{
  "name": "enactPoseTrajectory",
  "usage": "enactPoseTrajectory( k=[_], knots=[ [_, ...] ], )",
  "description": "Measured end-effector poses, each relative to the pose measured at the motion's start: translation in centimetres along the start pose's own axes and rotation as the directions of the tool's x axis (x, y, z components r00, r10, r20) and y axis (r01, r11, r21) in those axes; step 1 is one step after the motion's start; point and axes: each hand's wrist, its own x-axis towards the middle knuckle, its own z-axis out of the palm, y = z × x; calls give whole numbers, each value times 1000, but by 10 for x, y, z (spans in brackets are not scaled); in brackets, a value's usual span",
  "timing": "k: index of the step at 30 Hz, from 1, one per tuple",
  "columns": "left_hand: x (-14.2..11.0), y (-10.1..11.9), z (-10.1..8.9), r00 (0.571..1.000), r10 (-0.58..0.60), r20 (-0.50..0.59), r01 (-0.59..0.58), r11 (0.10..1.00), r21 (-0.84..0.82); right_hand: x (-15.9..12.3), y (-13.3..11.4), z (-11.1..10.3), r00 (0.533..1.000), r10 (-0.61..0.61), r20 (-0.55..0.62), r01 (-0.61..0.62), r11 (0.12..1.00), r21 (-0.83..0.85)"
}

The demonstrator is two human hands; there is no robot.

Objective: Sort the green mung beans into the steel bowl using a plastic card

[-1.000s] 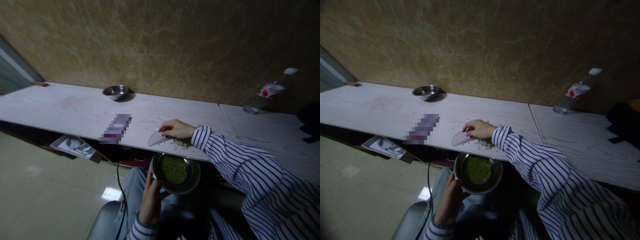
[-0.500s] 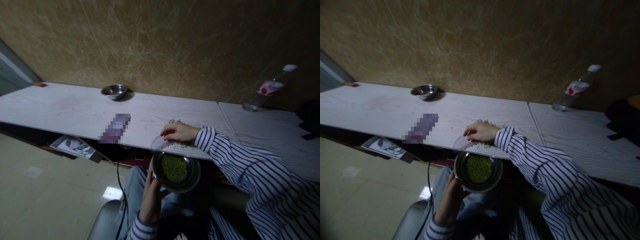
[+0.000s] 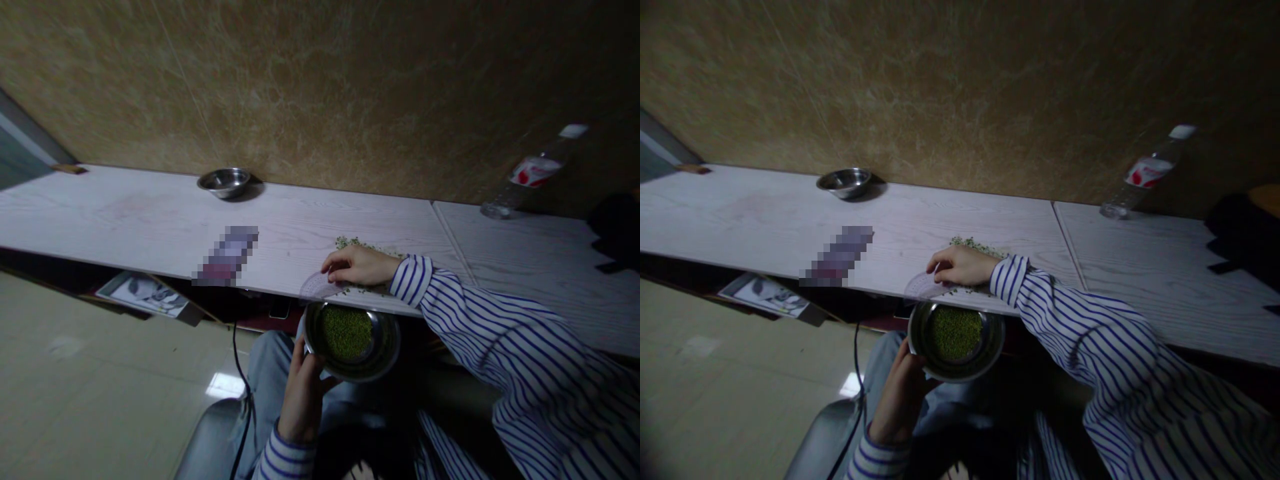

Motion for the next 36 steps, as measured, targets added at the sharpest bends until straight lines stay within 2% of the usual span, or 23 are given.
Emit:
enactPoseTrajectory(
  k=[12,24,26,28,31,36],
  knots=[
    [-1,2,-1,999,-5,51,4,1000,20,-11,3,4,1000,1,-11,-1,1000,17],
    [-4,-3,5,999,-6,39,4,999,33,-35,-1,7,1000,0,-17,0,1000,-2],
    [-4,-3,7,999,-3,46,2,1000,31,-43,0,4,998,-3,-60,2,1000,-20],
    [-5,-2,9,999,10,31,-11,999,34,-55,4,-2,988,-14,-151,4,998,-65],
    [-6,-2,11,1000,18,16,-19,999,40,-75,14,-12,945,-24,-325,-17,992,-123],
    [-5,-5,12,1000,6,21,-6,1000,30,-101,28,-17,893,38,-449,-112,984,-141]
  ],
)
